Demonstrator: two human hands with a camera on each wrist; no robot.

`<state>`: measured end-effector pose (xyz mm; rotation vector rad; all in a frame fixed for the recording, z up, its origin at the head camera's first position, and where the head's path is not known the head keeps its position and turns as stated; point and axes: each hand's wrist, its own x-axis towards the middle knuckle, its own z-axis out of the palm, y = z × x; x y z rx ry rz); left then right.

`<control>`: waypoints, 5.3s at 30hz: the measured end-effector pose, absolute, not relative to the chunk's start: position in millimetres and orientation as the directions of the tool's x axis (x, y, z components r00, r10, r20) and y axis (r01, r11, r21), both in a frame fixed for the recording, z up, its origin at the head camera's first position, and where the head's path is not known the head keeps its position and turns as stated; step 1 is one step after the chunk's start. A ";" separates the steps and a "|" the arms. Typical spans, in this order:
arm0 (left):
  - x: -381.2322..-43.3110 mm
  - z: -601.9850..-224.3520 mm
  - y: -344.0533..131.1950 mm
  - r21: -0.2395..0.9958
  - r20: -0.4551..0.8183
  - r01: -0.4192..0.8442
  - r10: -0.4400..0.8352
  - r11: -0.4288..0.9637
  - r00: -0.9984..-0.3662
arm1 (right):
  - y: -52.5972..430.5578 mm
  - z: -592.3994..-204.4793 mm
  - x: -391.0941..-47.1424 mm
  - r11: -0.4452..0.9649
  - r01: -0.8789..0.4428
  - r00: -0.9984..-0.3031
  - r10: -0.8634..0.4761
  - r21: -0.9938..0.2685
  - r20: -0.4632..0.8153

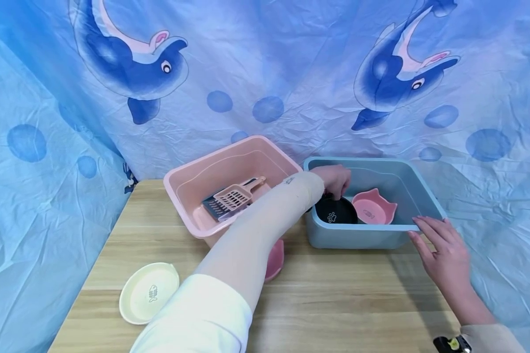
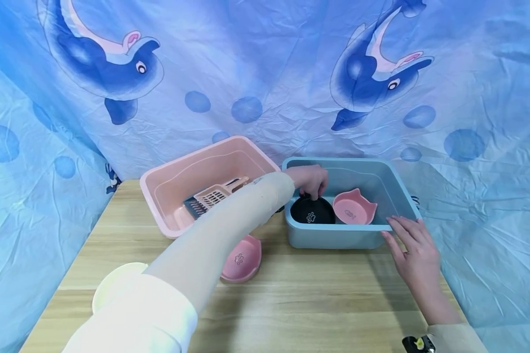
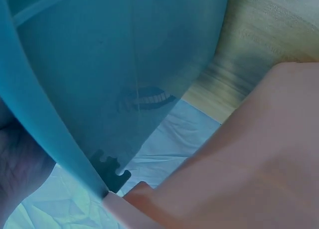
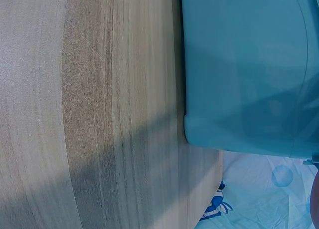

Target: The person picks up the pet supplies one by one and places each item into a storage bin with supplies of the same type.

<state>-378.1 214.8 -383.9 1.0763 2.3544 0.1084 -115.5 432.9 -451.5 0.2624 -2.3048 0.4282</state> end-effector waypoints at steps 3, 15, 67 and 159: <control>-382.1 -389.3 215.6 0.271 -0.450 0.693 0.724 0.668 -0.522 | 430.9 -452.0 -115.8 0.921 -0.319 -0.686 -0.062 -0.223 0.725; -371.5 -384.5 213.6 0.093 -0.489 0.771 0.703 0.630 -0.516 | 421.5 -451.1 -118.3 0.913 -0.344 -0.677 -0.078 -0.221 0.732; -288.2 -197.4 -138.3 0.422 -0.356 0.545 0.685 0.725 -0.636 | 427.0 -451.8 -113.3 0.904 -0.355 -0.636 -0.047 -0.237 0.771; -196.5 -399.5 -321.8 0.568 -0.312 0.315 0.553 0.760 -0.772 | 423.4 -449.3 -111.6 0.927 -0.289 -0.688 -0.027 -0.239 0.725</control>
